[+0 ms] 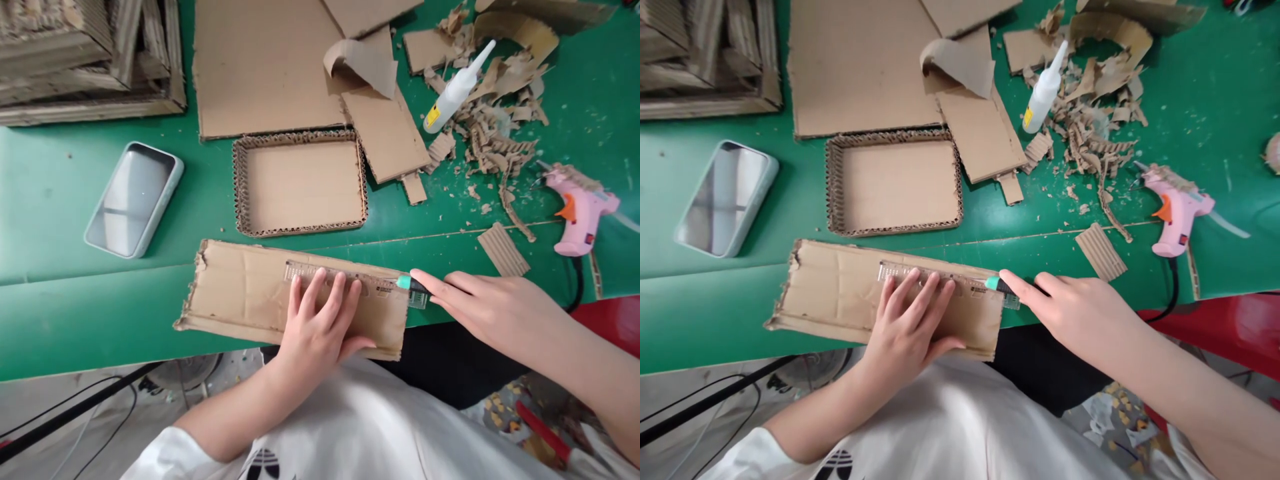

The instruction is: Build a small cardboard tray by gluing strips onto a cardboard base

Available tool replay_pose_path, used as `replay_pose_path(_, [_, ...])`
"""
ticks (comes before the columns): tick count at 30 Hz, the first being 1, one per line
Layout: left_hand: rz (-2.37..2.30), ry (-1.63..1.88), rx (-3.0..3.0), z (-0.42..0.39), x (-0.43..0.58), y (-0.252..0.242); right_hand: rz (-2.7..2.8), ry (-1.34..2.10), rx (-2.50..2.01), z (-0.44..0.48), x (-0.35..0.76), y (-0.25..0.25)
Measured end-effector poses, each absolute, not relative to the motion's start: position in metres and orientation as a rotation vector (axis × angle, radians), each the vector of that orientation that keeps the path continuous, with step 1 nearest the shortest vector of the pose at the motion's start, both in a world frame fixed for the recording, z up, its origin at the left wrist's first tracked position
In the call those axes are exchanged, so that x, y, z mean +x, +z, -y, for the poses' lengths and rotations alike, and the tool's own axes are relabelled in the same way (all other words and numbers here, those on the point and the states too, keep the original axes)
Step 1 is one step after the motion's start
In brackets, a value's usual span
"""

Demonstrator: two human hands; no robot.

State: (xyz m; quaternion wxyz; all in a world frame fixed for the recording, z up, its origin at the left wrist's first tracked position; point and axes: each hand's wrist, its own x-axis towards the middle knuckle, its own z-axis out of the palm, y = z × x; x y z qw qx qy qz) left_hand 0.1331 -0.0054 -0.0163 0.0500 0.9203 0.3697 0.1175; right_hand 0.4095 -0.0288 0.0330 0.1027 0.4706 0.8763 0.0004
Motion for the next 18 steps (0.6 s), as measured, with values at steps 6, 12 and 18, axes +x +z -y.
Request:
replay_pose_path(6, [-1.129,0.333,2.822,0.005,0.134,-0.015,-2.569,-0.025,1.387,0.033,0.414,0.034])
replay_pose_path(12, [-1.136,0.321,2.833,0.005,0.134,-0.014,-2.537,-0.001,1.393,0.040,0.423,0.035])
replay_pose_path(18, [-1.141,0.335,2.862,0.005,0.135,-0.014,-2.481,-0.002,1.402,0.049,0.435,0.034])
